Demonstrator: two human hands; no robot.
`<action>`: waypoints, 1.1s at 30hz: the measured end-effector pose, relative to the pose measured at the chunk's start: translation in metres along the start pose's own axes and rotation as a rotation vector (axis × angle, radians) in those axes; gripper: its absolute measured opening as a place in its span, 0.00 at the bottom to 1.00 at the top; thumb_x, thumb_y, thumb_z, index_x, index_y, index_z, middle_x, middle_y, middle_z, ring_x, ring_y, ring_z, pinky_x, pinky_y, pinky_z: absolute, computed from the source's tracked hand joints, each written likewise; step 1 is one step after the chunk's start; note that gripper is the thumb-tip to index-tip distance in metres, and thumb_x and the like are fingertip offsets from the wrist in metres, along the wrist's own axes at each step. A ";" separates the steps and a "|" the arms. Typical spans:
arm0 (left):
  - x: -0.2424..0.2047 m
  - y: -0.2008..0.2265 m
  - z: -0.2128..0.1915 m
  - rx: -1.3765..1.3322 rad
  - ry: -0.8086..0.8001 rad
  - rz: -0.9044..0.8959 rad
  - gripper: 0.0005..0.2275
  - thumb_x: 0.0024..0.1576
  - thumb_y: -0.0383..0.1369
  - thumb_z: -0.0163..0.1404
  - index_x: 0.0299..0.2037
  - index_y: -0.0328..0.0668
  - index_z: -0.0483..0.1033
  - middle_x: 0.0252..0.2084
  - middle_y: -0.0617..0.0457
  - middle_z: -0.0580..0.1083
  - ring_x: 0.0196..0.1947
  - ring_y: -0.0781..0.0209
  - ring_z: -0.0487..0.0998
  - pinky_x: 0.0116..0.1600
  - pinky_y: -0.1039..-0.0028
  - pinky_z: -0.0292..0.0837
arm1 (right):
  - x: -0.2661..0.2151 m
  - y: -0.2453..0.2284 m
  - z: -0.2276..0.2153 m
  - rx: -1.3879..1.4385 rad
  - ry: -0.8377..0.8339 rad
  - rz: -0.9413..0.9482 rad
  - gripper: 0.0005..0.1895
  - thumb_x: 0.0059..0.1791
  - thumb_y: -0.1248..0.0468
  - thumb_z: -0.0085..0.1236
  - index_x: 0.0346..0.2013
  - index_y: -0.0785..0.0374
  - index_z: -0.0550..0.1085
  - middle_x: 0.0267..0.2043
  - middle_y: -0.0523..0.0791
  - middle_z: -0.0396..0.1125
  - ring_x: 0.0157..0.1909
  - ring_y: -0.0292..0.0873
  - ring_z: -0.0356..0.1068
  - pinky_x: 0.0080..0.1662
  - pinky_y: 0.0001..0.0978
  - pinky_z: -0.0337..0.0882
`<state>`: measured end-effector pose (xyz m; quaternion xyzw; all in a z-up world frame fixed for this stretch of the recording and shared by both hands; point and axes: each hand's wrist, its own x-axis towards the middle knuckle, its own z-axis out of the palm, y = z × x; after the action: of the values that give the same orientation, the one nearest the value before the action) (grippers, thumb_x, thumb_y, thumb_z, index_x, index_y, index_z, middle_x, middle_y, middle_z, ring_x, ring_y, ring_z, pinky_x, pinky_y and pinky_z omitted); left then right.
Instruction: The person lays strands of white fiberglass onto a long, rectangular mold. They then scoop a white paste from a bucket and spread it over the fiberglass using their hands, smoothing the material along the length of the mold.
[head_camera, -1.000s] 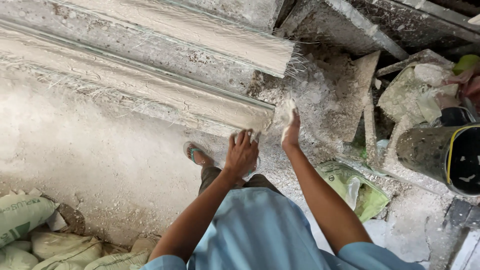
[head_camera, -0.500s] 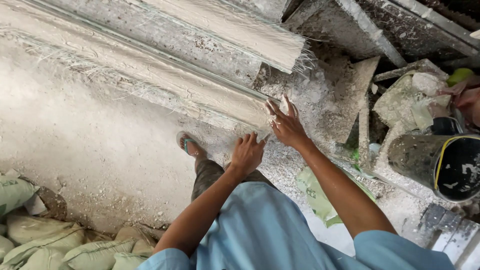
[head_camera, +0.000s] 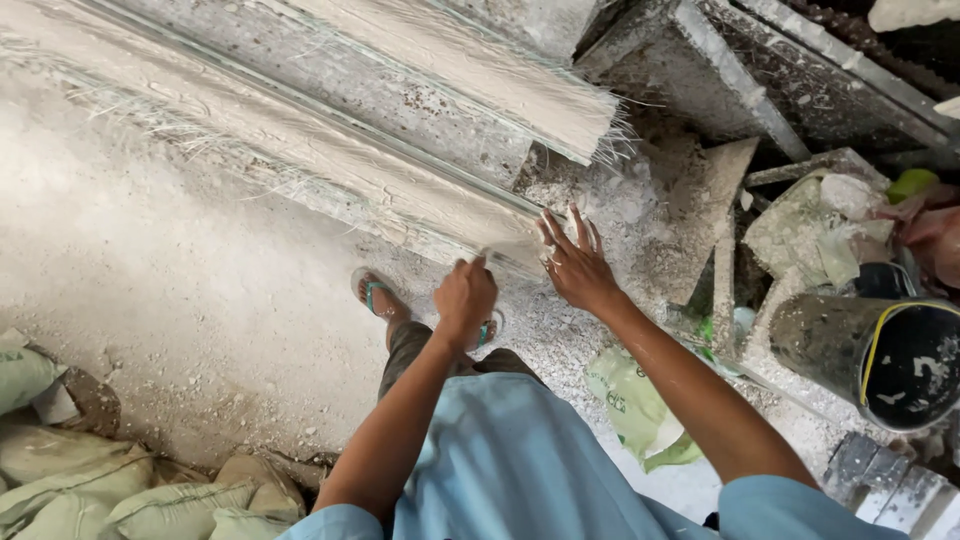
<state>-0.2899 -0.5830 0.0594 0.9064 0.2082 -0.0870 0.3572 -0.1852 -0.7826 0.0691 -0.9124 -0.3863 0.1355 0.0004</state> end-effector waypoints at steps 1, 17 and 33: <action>-0.003 0.000 0.002 -0.001 0.003 -0.008 0.11 0.60 0.35 0.45 0.48 0.46 0.79 0.41 0.39 0.75 0.37 0.36 0.79 0.40 0.45 0.74 | 0.001 -0.002 -0.001 0.000 -0.003 -0.008 0.37 0.54 0.57 0.45 0.76 0.60 0.49 0.83 0.46 0.33 0.81 0.62 0.26 0.72 0.63 0.37; 0.026 -0.037 -0.008 0.395 0.312 -0.092 0.08 0.56 0.32 0.47 0.41 0.42 0.77 0.53 0.42 0.70 0.47 0.49 0.71 0.50 0.52 0.62 | 0.143 -0.088 0.003 -0.303 0.155 -0.336 0.42 0.53 0.52 0.49 0.78 0.63 0.47 0.82 0.47 0.38 0.82 0.46 0.33 0.76 0.49 0.34; 0.066 -0.097 -0.076 0.557 0.298 -0.064 0.23 0.58 0.34 0.44 0.63 0.33 0.69 0.73 0.41 0.55 0.76 0.38 0.46 0.73 0.38 0.38 | 0.240 -0.159 -0.022 -0.238 0.151 -0.385 0.37 0.55 0.61 0.40 0.78 0.63 0.44 0.83 0.46 0.37 0.83 0.44 0.32 0.77 0.46 0.35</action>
<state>-0.2731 -0.4462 0.0353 0.9651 0.2548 -0.0181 0.0580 -0.1320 -0.4998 0.0482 -0.8229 -0.5654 0.0181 -0.0524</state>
